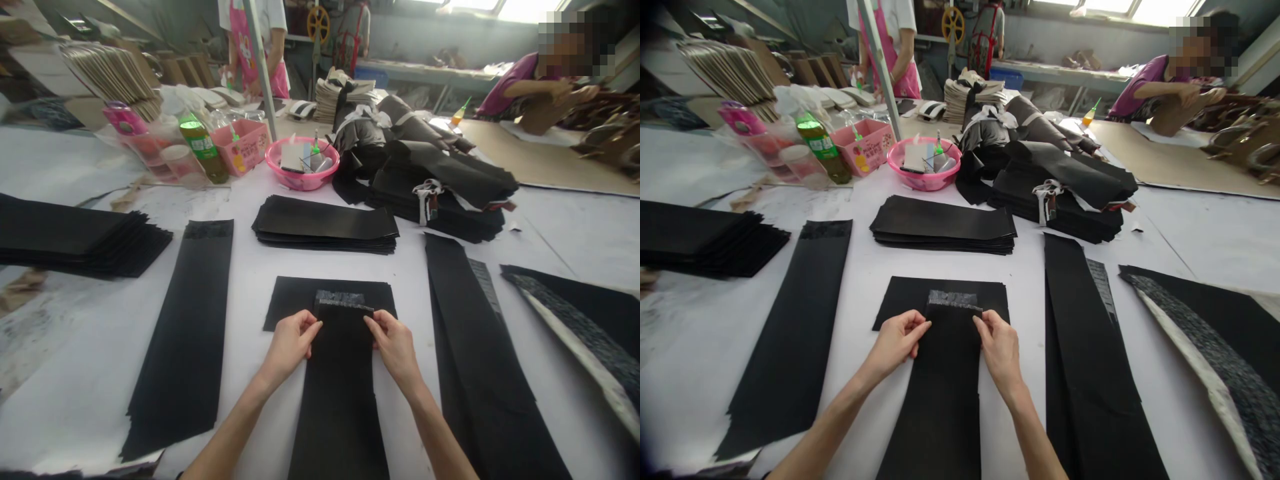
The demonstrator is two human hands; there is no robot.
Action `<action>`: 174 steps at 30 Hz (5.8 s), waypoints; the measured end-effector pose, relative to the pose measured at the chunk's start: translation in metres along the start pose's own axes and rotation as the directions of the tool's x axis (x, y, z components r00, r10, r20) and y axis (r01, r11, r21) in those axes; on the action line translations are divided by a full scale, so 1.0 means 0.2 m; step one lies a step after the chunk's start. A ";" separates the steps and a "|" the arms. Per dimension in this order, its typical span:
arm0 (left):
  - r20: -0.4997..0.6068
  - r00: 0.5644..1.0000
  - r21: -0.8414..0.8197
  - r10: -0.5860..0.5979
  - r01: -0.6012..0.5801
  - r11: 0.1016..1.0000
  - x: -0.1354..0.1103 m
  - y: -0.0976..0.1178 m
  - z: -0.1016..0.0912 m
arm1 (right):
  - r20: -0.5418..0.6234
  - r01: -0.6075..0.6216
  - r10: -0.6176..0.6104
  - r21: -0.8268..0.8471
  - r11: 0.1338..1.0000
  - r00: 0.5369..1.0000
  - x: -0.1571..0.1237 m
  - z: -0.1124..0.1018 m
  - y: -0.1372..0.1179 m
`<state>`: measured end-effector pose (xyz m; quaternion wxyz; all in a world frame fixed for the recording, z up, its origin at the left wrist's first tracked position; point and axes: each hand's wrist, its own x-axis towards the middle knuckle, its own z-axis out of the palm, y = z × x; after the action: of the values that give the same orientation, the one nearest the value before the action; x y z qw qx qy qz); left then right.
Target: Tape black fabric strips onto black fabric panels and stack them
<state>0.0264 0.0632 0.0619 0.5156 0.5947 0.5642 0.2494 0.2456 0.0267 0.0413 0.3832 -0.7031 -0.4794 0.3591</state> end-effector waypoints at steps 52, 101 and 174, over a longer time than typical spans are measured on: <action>-0.048 0.993 -0.076 -0.112 0.108 0.991 0.08 -0.06 0.04 | 0.040 -0.117 0.115 0.055 0.992 0.993 0.05 -0.03 0.02; -0.214 0.974 0.072 -0.073 0.090 0.993 0.11 -0.05 0.06 | -0.132 -0.106 0.048 -0.479 0.871 0.990 0.07 0.05 -0.07; -0.238 0.966 0.198 -0.102 0.151 0.968 0.14 -0.03 0.07 | -0.160 -0.172 0.102 -0.520 0.837 0.982 0.08 0.06 -0.11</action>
<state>0.0422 0.0829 0.0437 0.3961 0.5772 0.6796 0.2194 0.2306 0.0493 0.0522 0.1764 -0.8352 -0.4833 0.1942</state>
